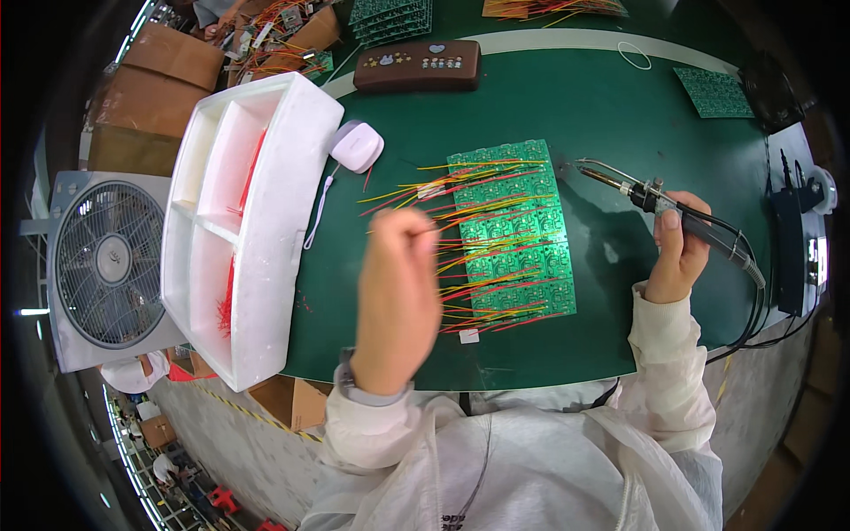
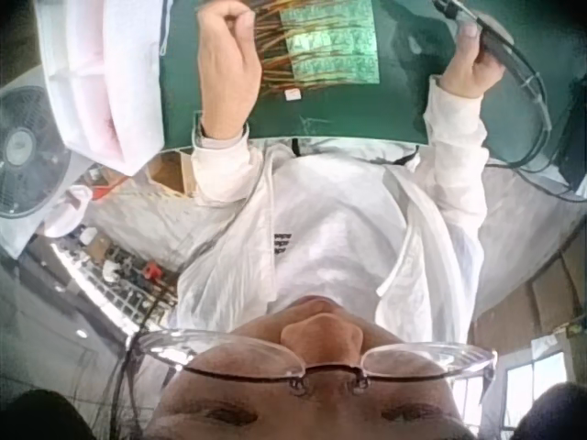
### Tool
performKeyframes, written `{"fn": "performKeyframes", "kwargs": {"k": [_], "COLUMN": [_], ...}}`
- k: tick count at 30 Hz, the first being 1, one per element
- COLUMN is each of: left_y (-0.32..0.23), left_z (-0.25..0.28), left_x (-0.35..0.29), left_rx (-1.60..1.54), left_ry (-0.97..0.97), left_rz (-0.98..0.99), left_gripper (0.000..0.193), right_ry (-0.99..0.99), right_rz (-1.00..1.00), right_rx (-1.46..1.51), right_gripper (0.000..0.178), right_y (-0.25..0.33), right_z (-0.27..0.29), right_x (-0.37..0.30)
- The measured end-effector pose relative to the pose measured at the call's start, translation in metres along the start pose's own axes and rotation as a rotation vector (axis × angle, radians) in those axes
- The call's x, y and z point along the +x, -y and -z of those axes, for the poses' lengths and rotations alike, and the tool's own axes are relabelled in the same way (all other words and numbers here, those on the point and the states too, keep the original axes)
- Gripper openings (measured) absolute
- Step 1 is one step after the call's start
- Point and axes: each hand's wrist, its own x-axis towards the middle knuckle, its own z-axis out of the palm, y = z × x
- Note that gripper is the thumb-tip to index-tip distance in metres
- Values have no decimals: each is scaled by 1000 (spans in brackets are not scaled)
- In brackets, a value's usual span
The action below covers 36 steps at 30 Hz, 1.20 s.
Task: The person takes wires from a container by hand and solders them onto a circuit board using a soldering iron.
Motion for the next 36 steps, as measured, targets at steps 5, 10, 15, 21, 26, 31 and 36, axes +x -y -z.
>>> {"fn": "performKeyframes", "kwargs": {"k": [5, 10, 15, 21, 26, 31, 36], "left_y": [-13, -6, 1, 12, 12, 13, 13], "left_z": [-54, -69, -76, -79, -81, -83, -83], "left_x": [32, 29, 32, 32, 34, 33, 33], "left_rx": [36, -6, 30, -59, -23, -10, -12], "left_ry": [85, 126, 97, 166, 165, 157, 147], "left_rz": [-269, -228, -272, -182, -207, -210, -208], "left_gripper": [12, 13, 12, 12, 12, 13, 14], "right_ry": [9, 123, 91, 109, 142, 150, 160], "right_rz": [58, 76, 72, 67, 83, 120, 117], "right_rx": [26, 75, 81, 85, 72, 51, 29], "right_gripper": [19, 21, 22, 22, 22, 21, 20], "right_y": [4, 4, 0, -1, -4, -5, -5], "right_z": [1, -1, -1, -1, -1, -3, -2], "right_x": [6, 14, 16, 16, 16, 18, 17]}}
